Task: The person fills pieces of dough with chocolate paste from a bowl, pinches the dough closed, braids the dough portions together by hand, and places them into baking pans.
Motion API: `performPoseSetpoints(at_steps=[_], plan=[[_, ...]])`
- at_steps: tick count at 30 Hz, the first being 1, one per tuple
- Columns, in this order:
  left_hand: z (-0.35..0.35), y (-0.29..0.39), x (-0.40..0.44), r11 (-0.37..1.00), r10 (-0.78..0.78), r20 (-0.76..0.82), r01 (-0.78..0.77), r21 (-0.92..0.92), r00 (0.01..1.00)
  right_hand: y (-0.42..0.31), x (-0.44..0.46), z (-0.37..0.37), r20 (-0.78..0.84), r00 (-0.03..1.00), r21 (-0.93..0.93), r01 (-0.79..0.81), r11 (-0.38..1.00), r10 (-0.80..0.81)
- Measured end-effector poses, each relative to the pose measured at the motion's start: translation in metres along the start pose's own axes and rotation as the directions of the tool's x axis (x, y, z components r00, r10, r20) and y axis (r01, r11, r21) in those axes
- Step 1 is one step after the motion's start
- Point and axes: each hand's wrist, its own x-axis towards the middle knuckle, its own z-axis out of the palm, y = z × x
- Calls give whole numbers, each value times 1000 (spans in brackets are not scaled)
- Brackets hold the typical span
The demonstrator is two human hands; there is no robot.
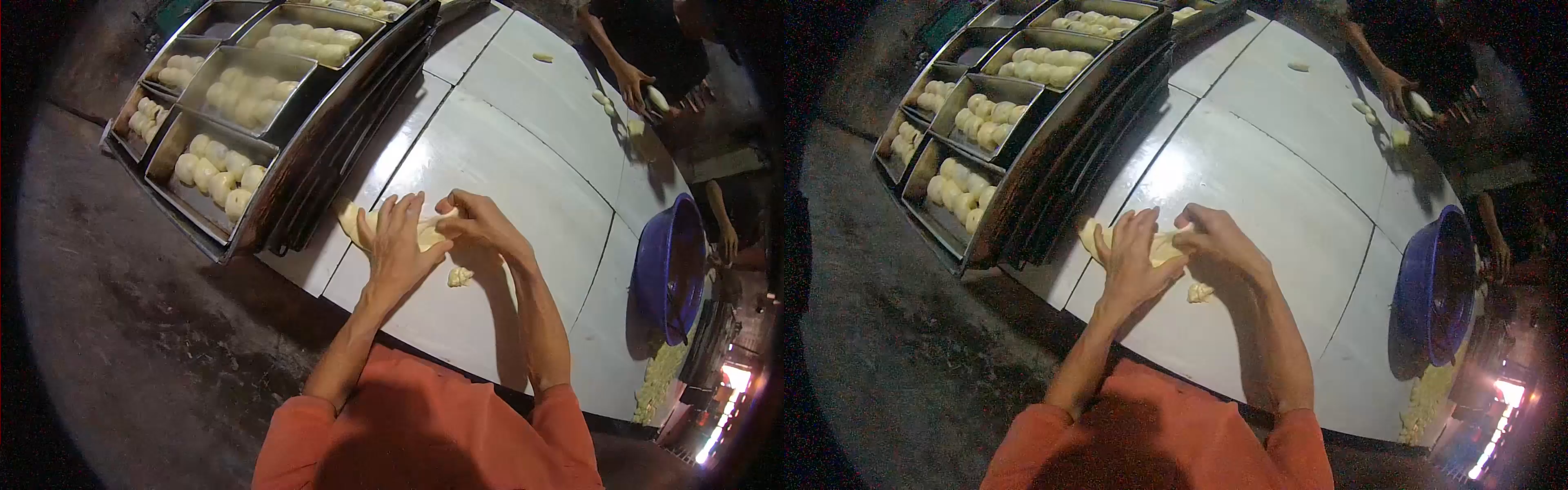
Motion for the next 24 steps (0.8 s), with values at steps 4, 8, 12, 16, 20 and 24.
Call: performPoseSetpoints(at_steps=[4, 8, 12, 16, 20, 24], plan=[[8, -4, 3, 996, -3, 34, 6, -86, 999, 2, 2, -1, 19, 998, 219, 50, 975, -56], [0, -7, 3, 988, -48, 95, 62, -143, 994, 14, -1, -19, -54, 997, 308, 62, 949, -48], [-4, -11, 3, 984, -50, 135, 73, -165, 990, 11, -8, -23, -111, 993, 288, 72, 955, -42], [-3, -11, 3, 985, -33, 122, 53, -161, 992, 16, -12, -22, 65, 993, -380, 119, 917, -103], [-6, -7, 4, 986, -51, 150, 73, -149, 987, 21, -24, -22, -51, 996, -435, 48, 899, -78], [-8, -9, 0, 993, -41, 87, 50, -105, 995, 27, -51, -54, -335, 938, 272, 185, 944, -88]])
